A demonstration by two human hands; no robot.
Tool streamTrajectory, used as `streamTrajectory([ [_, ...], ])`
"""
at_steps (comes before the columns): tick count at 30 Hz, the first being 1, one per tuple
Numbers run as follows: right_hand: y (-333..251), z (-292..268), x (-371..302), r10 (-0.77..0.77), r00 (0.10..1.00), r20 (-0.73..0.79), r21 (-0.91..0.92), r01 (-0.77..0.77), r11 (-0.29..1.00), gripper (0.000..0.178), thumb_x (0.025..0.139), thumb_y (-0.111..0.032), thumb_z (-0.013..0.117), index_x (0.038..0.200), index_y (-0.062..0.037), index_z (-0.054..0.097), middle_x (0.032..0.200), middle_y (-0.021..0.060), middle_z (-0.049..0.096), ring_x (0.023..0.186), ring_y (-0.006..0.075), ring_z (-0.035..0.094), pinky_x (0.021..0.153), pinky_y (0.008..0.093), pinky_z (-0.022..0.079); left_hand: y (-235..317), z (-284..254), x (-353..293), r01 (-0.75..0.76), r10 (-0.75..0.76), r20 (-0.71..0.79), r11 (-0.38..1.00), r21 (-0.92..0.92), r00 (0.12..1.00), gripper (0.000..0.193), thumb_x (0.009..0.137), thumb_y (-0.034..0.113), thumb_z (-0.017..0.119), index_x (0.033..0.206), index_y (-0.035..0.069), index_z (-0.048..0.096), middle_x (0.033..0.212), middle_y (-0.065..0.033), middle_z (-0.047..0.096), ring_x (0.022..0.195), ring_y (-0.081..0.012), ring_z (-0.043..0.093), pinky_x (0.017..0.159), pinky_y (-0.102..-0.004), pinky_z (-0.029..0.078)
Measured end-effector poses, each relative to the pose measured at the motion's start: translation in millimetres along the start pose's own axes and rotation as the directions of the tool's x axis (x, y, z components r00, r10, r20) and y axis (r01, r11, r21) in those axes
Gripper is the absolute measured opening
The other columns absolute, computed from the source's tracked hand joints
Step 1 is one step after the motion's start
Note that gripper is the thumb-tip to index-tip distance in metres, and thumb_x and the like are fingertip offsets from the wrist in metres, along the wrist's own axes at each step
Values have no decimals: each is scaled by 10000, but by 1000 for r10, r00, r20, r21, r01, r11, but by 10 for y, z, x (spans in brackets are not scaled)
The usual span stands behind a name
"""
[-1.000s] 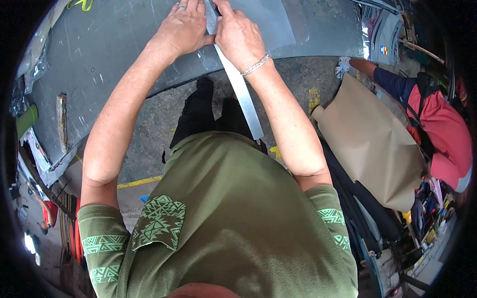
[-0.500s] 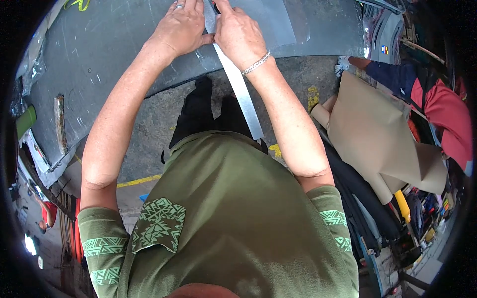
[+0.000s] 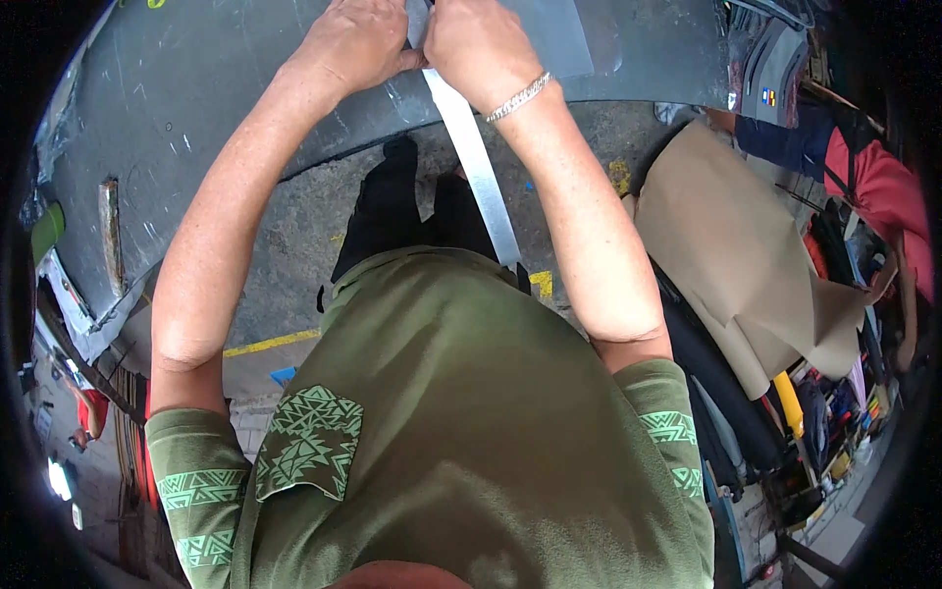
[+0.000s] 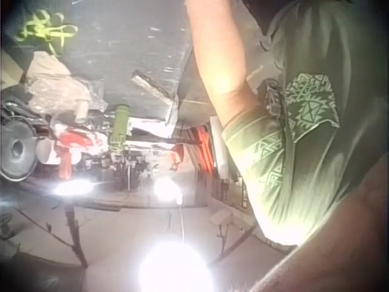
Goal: Cutting a piece of grey fabric using a utility knife and a metal ruler on a workbench.
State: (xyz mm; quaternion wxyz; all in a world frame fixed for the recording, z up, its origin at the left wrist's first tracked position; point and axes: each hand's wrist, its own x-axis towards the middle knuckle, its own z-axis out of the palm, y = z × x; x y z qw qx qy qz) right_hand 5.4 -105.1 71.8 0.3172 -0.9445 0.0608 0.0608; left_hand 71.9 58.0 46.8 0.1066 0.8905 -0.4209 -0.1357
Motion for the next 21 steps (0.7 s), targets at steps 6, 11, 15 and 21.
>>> streamTrajectory([
  [6, -153, -105, -25, 58, 996, 63, -13, -57, 998, 433, 994, -104, 475, 1425, -64, 496, 998, 326, 690, 949, 513, 662, 843, 596, 514, 262, -281, 123, 75, -126, 210, 969, 234, 969, 925, 890, 450, 696, 1488, -172, 362, 1587, -375, 312, 1518, -471, 285, 1242, -501, 290],
  [11, -186, -125, -140, 79, 995, 65, -4, -79, 997, 443, 989, -98, 484, 1430, -59, 481, 996, 330, 689, 943, 513, 665, 842, 600, 512, 162, -3, 106, 40, -38, -19, 988, 149, 999, 905, 895, 442, 690, 1483, -170, 375, 1585, -374, 318, 1514, -474, 289, 1236, -508, 300],
  [15, -262, -173, -295, 86, 993, 86, 6, -87, 996, 439, 990, -97, 487, 1427, -56, 482, 1013, 330, 689, 953, 513, 665, 844, 598, 513, -309, 762, 248, -3, 12, -145, 998, 63, 989, 937, 883, 470, 717, 1472, -178, 383, 1587, -374, 314, 1516, -469, 287, 1237, -503, 300],
  [21, -14, -101, -747, 46, 998, 35, 14, -47, 999, 407, 1022, -148, 518, 1411, -33, 483, 1072, 283, 714, 976, 465, 694, 838, 546, 535, 45, 140, 138, -17, 14, -54, 998, -55, 998, 1000, 847, 496, 766, 1460, -194, 382, 1592, -379, 297, 1519, -464, 284, 1240, -500, 292],
])
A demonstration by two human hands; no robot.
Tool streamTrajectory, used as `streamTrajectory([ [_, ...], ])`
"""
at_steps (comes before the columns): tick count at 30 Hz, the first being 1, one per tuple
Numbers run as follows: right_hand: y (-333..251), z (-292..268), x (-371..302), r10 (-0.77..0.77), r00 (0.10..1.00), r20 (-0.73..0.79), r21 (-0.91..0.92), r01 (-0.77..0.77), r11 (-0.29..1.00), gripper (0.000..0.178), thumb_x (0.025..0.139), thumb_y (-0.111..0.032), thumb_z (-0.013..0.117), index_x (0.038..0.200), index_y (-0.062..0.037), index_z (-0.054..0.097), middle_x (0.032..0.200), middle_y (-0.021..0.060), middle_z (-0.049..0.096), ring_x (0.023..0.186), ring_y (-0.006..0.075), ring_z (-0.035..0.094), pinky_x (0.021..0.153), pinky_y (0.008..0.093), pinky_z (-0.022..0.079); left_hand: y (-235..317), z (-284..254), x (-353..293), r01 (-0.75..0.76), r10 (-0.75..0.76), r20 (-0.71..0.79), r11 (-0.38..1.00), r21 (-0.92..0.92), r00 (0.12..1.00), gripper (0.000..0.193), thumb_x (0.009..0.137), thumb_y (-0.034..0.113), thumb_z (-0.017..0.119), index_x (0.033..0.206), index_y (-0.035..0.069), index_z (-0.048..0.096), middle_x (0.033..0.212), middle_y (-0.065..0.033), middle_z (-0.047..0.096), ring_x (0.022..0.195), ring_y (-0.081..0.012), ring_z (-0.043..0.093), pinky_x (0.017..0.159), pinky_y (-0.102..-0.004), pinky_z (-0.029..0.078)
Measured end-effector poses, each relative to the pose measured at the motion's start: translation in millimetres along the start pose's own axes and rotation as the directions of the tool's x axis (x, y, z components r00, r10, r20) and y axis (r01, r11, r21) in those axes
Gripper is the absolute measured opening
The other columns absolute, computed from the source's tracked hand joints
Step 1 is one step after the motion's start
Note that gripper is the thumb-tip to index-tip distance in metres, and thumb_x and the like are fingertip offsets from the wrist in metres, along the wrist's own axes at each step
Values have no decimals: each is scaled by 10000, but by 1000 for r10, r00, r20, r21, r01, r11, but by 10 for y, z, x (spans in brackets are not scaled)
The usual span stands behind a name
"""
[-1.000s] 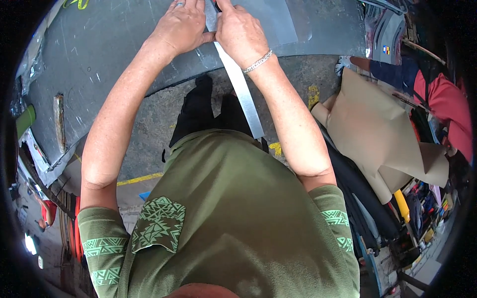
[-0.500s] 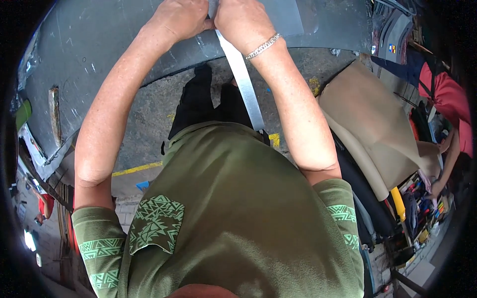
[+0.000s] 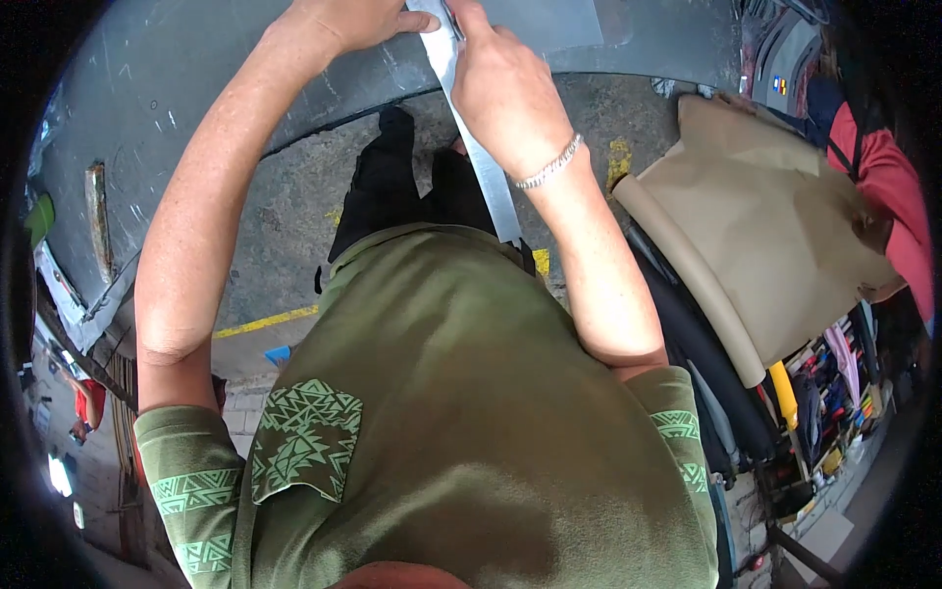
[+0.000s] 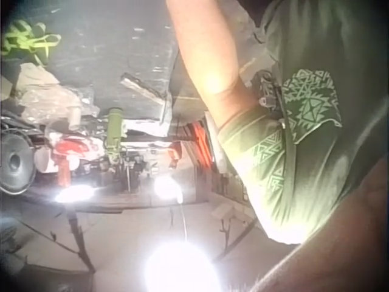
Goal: Cutting a piece of grey fabric using a utility knife and a metal ruler on a workbench.
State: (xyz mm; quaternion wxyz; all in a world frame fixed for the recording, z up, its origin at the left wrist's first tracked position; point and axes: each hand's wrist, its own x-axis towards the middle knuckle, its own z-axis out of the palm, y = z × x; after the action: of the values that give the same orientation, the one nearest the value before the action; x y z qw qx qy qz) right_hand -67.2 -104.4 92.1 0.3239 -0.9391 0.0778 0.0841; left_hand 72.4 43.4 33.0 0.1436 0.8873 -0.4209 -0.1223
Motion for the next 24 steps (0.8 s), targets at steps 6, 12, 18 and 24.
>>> streamTrajectory([
  [6, -2, 11, -294, 71, 995, 71, -43, -68, 997, 470, 1018, -92, 504, 1481, -136, 439, 1061, 273, 686, 1000, 461, 662, 883, 535, 519, 54, -82, 16, 118, -152, 141, 967, 225, 978, 1001, 850, 488, 763, 1466, -196, 368, 1596, -379, 290, 1523, -462, 278, 1248, -485, 279],
  [12, -62, -6, -417, 26, 997, 69, -29, -24, 999, 475, 983, -50, 542, 1448, -98, 458, 1050, 255, 674, 962, 451, 682, 859, 537, 552, -630, 482, 11, -124, 91, -112, 936, -330, 990, 1003, 853, 492, 756, 1470, -194, 362, 1605, -379, 271, 1529, -459, 266, 1255, -467, 270],
  [18, 118, -57, -487, 52, 998, 42, -25, -51, 998, 483, 987, -78, 557, 1455, -106, 438, 1046, 251, 674, 956, 461, 678, 850, 526, 552, 322, -411, 135, 136, -218, 275, 947, 290, 936, 1015, 849, 509, 752, 1466, -196, 363, 1599, -385, 273, 1529, -466, 259, 1260, -464, 261],
  [24, 812, -555, -571, 311, 932, -188, 411, -213, 886, 474, 907, -25, 634, 1337, -6, 436, 1074, 113, 592, 769, 136, 613, 662, 326, 535, 303, -446, 88, 136, -211, 251, 949, 286, 945, 1019, 829, 492, 776, 1443, -213, 372, 1565, -408, 306, 1505, -486, 291, 1255, -457, 266],
])
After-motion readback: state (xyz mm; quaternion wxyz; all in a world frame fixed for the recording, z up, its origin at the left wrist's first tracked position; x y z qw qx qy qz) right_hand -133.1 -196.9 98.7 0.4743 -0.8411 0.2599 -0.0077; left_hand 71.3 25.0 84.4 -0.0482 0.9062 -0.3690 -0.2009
